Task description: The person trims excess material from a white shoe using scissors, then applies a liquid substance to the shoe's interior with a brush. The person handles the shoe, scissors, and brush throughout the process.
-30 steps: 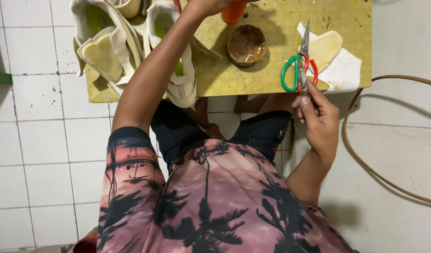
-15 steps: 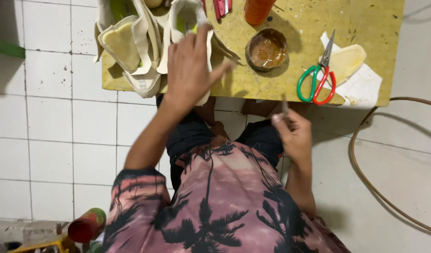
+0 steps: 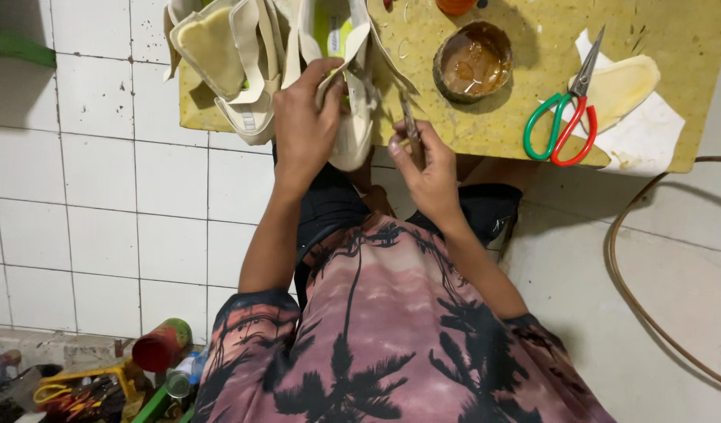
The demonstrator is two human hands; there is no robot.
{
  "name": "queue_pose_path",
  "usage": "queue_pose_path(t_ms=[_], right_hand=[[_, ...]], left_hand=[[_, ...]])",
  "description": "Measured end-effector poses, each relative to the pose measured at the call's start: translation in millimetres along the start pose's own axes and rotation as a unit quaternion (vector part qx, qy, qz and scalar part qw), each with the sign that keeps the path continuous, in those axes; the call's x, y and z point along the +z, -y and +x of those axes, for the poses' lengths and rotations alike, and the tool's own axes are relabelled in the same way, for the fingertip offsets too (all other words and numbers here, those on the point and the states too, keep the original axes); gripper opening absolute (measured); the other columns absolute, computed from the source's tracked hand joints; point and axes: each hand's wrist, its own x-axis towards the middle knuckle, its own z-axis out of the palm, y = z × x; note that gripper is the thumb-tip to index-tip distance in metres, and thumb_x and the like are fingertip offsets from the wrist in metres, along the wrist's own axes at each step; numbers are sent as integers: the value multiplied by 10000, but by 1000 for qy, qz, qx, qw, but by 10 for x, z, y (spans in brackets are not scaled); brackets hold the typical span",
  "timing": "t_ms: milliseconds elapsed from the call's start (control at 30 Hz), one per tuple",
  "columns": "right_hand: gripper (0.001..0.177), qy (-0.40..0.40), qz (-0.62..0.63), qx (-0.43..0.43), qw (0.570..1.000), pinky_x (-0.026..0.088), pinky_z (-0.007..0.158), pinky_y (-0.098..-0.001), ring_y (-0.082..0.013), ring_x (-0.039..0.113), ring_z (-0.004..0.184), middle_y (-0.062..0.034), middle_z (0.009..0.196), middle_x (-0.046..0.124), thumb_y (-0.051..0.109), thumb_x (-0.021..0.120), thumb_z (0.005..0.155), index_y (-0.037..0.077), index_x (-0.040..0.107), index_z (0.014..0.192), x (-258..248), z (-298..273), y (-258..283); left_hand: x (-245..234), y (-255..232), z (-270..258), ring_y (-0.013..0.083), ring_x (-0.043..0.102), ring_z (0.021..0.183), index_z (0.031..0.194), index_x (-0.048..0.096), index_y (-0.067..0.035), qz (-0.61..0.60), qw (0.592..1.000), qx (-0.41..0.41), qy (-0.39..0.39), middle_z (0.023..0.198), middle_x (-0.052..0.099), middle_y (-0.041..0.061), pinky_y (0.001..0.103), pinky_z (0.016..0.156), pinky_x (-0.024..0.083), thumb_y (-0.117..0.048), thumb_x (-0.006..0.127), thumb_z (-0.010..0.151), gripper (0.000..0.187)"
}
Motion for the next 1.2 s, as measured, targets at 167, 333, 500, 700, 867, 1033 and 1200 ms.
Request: queue_pose_path(t_ms=[167,333,500,700,867,1033,1200], right_hand=[[244,-60,-91,-83,991,366,624,-289,-116,447,694,2,851,509,265,669,1025,69,588,1146,55,147,160],[424,-34,1,-96,995,474,653,-270,-118,550,757,-75,957,609,338,726,981,30,608,1247,-37,99,215],[461,2,16,-108,994,475,602,-251,-110,571,709,-134,905,721,313,825,910,-8,675,1205,-190,119,364],[384,31,-33,-134,990,571,707,-290,-152,687,778,-69,933,672,361,713,994,3,629,1105,-272,264,540],[359,17,-28,-64,997,449,692,-221,-66,519,757,-3,948,551,251,825,982,79,539,1114,-412,338,651],[292,28,-6,-56,998,429,695,-234,-80,509,764,-4,892,506,205,792,1001,69,540,1064,-546,389,492],[257,68,42,-25,997,522,697,-216,-97,617,817,-37,950,569,46,827,947,36,583,1026,-543,422,398]], left_hand=[[-247,-396,-151,132,789,617,967,677,-74,-129,990,-56,31,780,727,22,208,449,478,-213,516,1063,234],[-361,-567,-437,118,757,633,937,690,-99,-246,962,-111,33,750,753,22,236,634,528,-273,544,1045,251],[-442,-702,-723,133,780,720,1004,751,-124,-333,929,-127,97,732,782,62,238,718,572,-200,642,1001,133],[-345,-392,-698,287,605,959,1150,651,-90,-143,976,-21,161,987,709,53,382,839,458,-310,568,1033,263],[-332,-288,-305,126,601,679,1041,555,-84,-204,945,84,240,818,669,-4,292,649,427,-233,526,1079,156],[-247,-391,-255,133,653,694,1037,533,-96,-251,920,99,284,831,686,15,237,598,491,-271,450,1098,203],[-273,-594,-540,153,775,651,1095,503,-75,-258,929,73,255,816,747,49,208,507,620,-192,376,1108,173]])
